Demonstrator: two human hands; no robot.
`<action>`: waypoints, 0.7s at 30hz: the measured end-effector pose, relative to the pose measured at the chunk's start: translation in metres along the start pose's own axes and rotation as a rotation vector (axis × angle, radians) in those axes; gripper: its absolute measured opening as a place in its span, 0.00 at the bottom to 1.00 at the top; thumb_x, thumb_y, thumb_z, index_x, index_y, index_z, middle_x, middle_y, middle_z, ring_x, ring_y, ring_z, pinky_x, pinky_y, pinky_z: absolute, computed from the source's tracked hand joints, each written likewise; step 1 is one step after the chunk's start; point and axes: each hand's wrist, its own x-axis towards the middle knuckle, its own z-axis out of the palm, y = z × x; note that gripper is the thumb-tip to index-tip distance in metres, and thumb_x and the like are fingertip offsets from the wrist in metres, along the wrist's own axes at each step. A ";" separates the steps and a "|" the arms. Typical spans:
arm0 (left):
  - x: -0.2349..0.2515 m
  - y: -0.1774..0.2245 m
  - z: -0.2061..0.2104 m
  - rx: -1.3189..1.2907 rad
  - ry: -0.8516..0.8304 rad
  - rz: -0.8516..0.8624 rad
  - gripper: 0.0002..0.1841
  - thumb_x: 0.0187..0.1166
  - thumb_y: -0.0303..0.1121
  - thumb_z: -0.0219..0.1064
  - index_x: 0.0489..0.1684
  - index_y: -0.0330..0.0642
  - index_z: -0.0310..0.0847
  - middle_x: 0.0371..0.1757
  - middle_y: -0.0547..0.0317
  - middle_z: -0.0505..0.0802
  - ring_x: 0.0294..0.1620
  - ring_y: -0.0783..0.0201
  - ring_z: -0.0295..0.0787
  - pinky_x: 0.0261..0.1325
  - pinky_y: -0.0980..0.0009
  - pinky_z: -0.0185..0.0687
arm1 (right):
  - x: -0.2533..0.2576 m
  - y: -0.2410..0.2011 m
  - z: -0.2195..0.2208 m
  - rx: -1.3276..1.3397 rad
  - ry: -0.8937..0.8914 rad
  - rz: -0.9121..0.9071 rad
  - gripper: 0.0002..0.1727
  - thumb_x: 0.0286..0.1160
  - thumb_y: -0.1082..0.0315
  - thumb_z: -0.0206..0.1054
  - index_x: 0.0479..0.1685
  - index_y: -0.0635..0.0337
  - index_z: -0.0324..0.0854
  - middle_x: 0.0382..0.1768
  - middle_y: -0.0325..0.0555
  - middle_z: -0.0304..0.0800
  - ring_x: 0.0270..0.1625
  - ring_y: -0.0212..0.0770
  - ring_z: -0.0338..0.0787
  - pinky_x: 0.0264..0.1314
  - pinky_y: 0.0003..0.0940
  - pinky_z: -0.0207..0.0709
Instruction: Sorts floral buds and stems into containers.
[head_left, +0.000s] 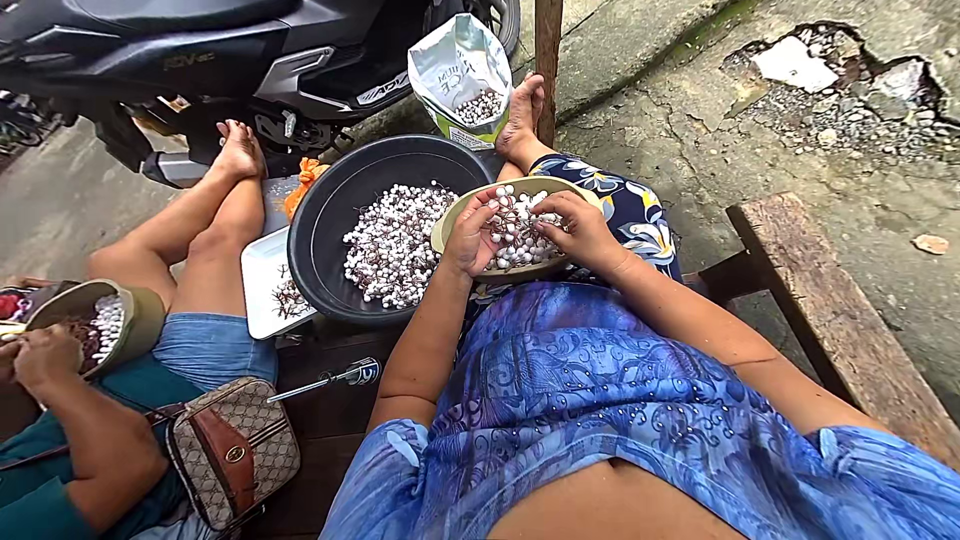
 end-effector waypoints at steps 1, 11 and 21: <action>0.000 0.000 0.001 -0.034 -0.003 -0.016 0.14 0.89 0.31 0.46 0.62 0.51 0.75 0.54 0.56 0.90 0.44 0.63 0.91 0.44 0.66 0.91 | 0.000 0.000 0.001 0.012 0.001 -0.009 0.15 0.75 0.70 0.72 0.58 0.65 0.88 0.58 0.57 0.90 0.64 0.51 0.89 0.71 0.49 0.80; -0.005 -0.010 0.018 -0.121 0.007 -0.029 0.11 0.92 0.31 0.46 0.61 0.52 0.71 0.52 0.56 0.90 0.51 0.58 0.91 0.54 0.58 0.90 | -0.001 -0.001 0.003 -0.021 0.051 -0.085 0.09 0.74 0.72 0.73 0.50 0.60 0.92 0.52 0.53 0.92 0.59 0.49 0.90 0.67 0.48 0.81; -0.010 -0.011 0.026 -0.106 0.016 -0.107 0.25 0.79 0.15 0.60 0.70 0.50 0.63 0.59 0.54 0.83 0.50 0.57 0.90 0.52 0.59 0.92 | 0.000 -0.003 0.003 -0.075 0.070 0.008 0.07 0.73 0.70 0.72 0.43 0.63 0.90 0.43 0.53 0.91 0.49 0.49 0.90 0.58 0.52 0.81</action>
